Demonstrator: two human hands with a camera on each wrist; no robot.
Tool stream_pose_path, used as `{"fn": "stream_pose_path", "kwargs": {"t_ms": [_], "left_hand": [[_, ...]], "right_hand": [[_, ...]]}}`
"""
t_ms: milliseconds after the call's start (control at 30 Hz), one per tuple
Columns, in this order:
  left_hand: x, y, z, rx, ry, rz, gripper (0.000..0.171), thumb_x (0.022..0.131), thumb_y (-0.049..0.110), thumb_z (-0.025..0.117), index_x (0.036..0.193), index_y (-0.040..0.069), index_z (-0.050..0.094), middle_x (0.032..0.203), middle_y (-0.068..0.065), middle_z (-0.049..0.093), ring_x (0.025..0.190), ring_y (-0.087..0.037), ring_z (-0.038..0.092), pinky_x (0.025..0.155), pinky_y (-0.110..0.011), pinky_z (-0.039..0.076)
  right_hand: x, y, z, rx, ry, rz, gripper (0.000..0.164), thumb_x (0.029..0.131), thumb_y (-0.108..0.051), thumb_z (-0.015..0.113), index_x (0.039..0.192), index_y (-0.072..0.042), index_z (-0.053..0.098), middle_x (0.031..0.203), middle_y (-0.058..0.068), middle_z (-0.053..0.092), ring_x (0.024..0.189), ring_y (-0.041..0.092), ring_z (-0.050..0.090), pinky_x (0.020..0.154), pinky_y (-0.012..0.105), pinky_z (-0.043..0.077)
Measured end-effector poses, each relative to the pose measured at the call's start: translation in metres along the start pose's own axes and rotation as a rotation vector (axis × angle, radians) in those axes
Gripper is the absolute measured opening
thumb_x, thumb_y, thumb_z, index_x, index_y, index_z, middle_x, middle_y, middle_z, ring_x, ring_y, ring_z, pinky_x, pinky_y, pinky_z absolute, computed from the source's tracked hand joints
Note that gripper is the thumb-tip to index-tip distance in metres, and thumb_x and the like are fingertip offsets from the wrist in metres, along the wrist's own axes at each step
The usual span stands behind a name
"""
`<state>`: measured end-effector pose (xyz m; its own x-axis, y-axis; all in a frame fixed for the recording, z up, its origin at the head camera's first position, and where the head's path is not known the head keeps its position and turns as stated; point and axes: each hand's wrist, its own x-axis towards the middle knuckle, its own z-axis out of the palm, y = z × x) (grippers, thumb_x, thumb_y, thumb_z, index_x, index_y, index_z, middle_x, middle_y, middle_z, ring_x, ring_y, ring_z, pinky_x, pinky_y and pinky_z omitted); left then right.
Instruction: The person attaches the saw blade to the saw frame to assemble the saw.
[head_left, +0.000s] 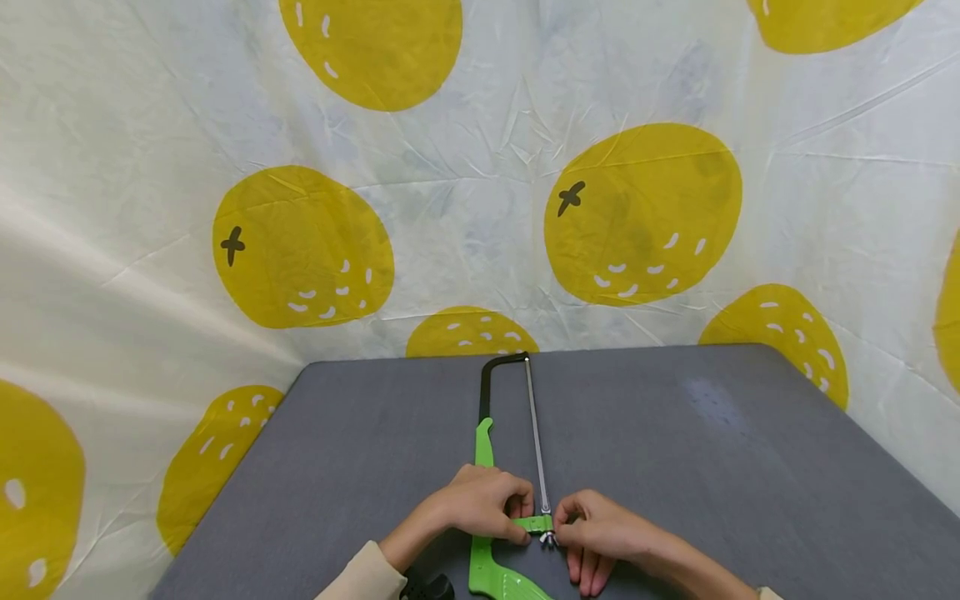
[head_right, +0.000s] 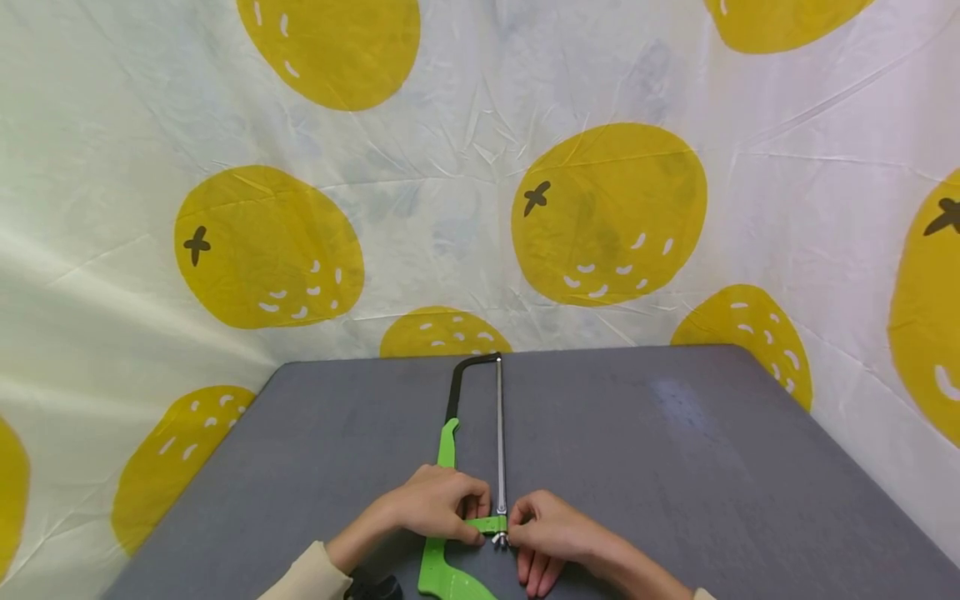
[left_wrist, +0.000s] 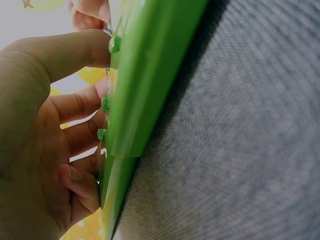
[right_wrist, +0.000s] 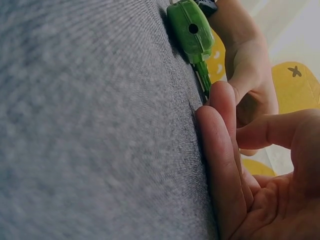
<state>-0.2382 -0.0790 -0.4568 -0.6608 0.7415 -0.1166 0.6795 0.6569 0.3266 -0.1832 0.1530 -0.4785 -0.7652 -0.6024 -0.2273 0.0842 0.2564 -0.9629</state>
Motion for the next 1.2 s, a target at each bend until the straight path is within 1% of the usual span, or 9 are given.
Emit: {"fn": "stream_pose_path", "kwargs": {"t_ms": [233,567,867,1200], "left_hand": [[-0.0001,-0.003,0.0023,0.01,0.011,0.014,0.019,0.083,0.043,0.081,0.084,0.034,0.064,0.071,0.024,0.056,0.06,0.007,0.05,0.056,-0.02,0.039],[0.0001,-0.0024,0.0023,0.001,0.006,0.005,0.02,0.082,0.042,0.082,0.084,0.034,0.063,0.072,0.024,0.055,0.06,0.006,0.05,0.057,-0.021,0.039],[0.0001,-0.0017,0.0018,0.009,0.016,0.003,0.02,0.081,0.043,0.082,0.084,0.035,0.064,0.072,0.025,0.056,0.061,0.007,0.05,0.057,-0.02,0.039],[-0.0003,-0.0018,0.0014,-0.001,0.016,0.004,0.02,0.082,0.042,0.082,0.083,0.035,0.064,0.072,0.024,0.055,0.061,0.007,0.05,0.057,-0.021,0.04]], "right_hand": [[-0.0008,0.0003,-0.0006,0.023,-0.025,-0.006,0.009,0.092,-0.008,0.055,0.094,-0.002,0.061,0.062,0.004,0.067,0.045,0.008,0.065,0.042,0.023,0.051],[-0.0002,0.0014,-0.0016,0.041,-0.045,0.001,0.009,0.092,-0.008,0.056,0.097,-0.001,0.061,0.064,0.005,0.068,0.045,0.008,0.065,0.043,0.023,0.052],[-0.001,-0.0009,-0.0023,0.037,-0.049,0.014,0.01,0.092,-0.008,0.057,0.097,-0.001,0.061,0.064,0.005,0.068,0.046,0.008,0.066,0.043,0.023,0.052],[-0.0002,0.0013,-0.0031,0.053,-0.053,-0.001,0.01,0.091,-0.006,0.056,0.097,0.0,0.061,0.064,0.004,0.068,0.046,0.008,0.066,0.043,0.023,0.052]]}}
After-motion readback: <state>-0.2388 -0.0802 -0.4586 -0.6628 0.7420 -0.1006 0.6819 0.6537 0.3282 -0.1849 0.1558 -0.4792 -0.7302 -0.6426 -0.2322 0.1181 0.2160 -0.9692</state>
